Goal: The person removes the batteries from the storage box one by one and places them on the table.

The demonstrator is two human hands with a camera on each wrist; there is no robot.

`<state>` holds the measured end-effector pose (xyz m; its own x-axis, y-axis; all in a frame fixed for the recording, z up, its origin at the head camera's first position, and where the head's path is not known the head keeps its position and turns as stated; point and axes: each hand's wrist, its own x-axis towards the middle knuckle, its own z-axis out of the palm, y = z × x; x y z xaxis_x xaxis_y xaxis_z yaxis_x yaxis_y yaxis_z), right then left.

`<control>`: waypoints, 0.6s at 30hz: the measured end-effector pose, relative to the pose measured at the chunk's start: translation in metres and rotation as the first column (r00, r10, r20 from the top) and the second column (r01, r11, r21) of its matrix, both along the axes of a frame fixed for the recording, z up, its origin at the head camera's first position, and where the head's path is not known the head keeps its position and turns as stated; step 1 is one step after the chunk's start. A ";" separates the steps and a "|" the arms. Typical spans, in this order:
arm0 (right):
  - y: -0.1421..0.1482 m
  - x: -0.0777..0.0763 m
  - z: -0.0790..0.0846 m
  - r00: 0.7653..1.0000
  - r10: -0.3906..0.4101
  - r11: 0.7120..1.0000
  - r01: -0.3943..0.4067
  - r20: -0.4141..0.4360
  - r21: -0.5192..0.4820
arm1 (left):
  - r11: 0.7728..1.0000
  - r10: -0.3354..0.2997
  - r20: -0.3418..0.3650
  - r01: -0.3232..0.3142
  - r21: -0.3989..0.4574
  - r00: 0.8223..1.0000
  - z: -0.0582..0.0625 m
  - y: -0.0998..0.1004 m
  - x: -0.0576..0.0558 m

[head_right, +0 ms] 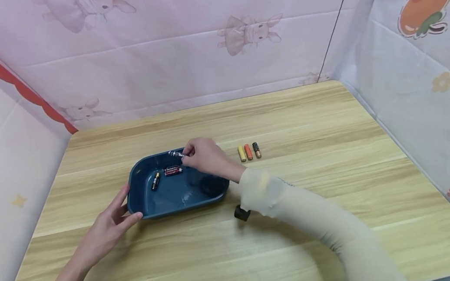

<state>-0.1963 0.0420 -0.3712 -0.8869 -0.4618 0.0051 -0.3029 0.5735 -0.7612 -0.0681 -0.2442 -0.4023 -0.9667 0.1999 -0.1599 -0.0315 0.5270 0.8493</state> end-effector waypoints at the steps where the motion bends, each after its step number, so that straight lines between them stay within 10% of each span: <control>1: 0.004 0.000 0.005 1.000 -0.006 1.000 0.006 0.002 -0.021 | 1.000 0.000 -0.001 0.000 0.006 1.000 0.000 0.000 0.000; 10: 0.047 0.002 0.035 0.996 -0.059 0.970 0.073 0.063 -0.230 | 1.000 -0.001 -0.005 0.001 0.025 1.000 0.000 0.000 0.002; 18: 0.087 0.000 0.056 0.971 -0.070 0.883 0.166 0.227 -0.439 | 1.000 0.002 0.001 -0.002 0.006 1.000 0.001 0.000 0.001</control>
